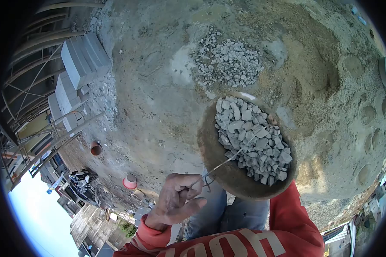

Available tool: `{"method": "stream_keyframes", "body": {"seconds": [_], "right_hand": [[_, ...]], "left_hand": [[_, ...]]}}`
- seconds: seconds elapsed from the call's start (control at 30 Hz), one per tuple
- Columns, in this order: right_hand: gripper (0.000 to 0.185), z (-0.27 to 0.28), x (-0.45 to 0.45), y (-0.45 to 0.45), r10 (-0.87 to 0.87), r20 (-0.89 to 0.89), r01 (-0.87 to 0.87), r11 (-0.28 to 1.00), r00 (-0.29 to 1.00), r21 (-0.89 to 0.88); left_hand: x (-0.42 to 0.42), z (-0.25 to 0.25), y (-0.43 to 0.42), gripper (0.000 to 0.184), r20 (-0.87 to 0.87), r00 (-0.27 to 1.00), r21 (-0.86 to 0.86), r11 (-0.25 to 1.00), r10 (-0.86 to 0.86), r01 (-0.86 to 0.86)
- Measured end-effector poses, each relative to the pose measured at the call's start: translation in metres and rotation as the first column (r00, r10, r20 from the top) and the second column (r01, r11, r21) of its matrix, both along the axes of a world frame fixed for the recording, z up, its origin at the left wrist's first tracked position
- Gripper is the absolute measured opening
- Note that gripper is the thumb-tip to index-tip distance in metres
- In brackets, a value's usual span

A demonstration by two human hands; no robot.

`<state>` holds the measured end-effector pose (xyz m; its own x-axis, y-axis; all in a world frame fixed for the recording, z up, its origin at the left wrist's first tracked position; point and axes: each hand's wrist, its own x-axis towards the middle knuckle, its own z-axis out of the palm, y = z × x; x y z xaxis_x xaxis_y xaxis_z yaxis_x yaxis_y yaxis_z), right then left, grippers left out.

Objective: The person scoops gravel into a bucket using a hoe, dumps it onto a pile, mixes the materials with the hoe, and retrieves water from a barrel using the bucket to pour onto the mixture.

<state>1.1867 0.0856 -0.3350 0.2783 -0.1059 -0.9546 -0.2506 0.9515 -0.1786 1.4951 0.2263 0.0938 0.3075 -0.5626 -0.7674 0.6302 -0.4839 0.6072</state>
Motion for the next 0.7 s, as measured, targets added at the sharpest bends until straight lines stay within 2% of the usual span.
{"method": "stream_keyframes", "body": {"seconds": [0.03,0.1,0.17,0.2,0.3,0.37,0.43,0.5,0.57,0.6,0.63,0.67,0.7], "right_hand": [[0.063,0.015,-0.012,0.003,-0.023,-0.039,0.023,1.0,0.999,0.002],[0.063,0.043,-0.03,0.004,-0.07,-0.095,0.07,0.998,0.993,-0.011],[0.064,0.062,-0.035,-0.002,-0.144,-0.112,0.14,0.989,0.983,-0.041],[0.064,0.066,-0.031,-0.006,-0.182,-0.107,0.177,0.983,0.977,-0.054],[0.065,0.068,-0.003,-0.029,-0.321,-0.029,0.317,0.943,0.947,-0.105],[0.065,0.061,0.025,-0.047,-0.424,0.075,0.43,0.895,0.903,-0.12],[0.066,0.054,0.051,-0.064,-0.509,0.179,0.531,0.841,0.842,-0.105],[0.066,0.05,0.075,-0.081,-0.555,0.255,0.595,0.796,0.792,-0.116],[0.067,0.055,0.096,-0.096,-0.563,0.248,0.609,0.772,0.789,-0.184],[0.067,0.063,0.106,-0.101,-0.547,0.207,0.585,0.775,0.811,-0.239],[0.068,0.072,0.117,-0.106,-0.533,0.162,0.556,0.778,0.831,-0.292],[0.069,0.082,0.13,-0.115,-0.502,0.094,0.495,0.771,0.859,-0.4],[0.069,0.095,0.141,-0.12,-0.504,0.096,0.496,0.768,0.859,-0.405]], "left_hand": [[0.008,0.003,-0.004,0.027,-0.022,0.998,-0.023,0.998,-0.059,0.058],[0.009,-0.013,-0.018,0.028,0.005,1.0,-0.16,0.987,0.029,-0.028],[0.01,-0.022,-0.056,0.03,0.081,0.991,-0.075,0.991,-0.105,0.111],[0.005,-0.04,-0.065,0.033,0.155,0.982,-0.07,0.991,-0.105,0.117],[-0.021,-0.108,-0.095,0.042,0.361,0.923,0.028,0.991,-0.13,0.128],[-0.037,-0.173,-0.117,0.046,0.523,0.851,0.061,0.998,-0.049,0.02],[-0.025,-0.248,-0.129,0.041,0.587,0.807,0.097,0.982,0.073,-0.16],[-0.008,-0.299,-0.138,0.037,0.748,0.661,0.129,0.964,0.06,-0.234],[0.014,-0.338,-0.134,0.034,0.545,0.838,0.216,0.96,0.034,-0.18],[0.023,-0.352,-0.127,0.034,0.537,0.843,0.23,0.957,0.028,-0.179],[0.03,-0.363,-0.121,0.033,0.29,0.922,0.065,0.956,0.257,-0.287],[0.036,-0.369,-0.116,0.036,-0.008,0.903,-0.071,0.9,0.43,-0.429],[0.04,-0.373,-0.111,0.036,-0.011,0.904,-0.077,0.901,0.428,-0.427]]}}
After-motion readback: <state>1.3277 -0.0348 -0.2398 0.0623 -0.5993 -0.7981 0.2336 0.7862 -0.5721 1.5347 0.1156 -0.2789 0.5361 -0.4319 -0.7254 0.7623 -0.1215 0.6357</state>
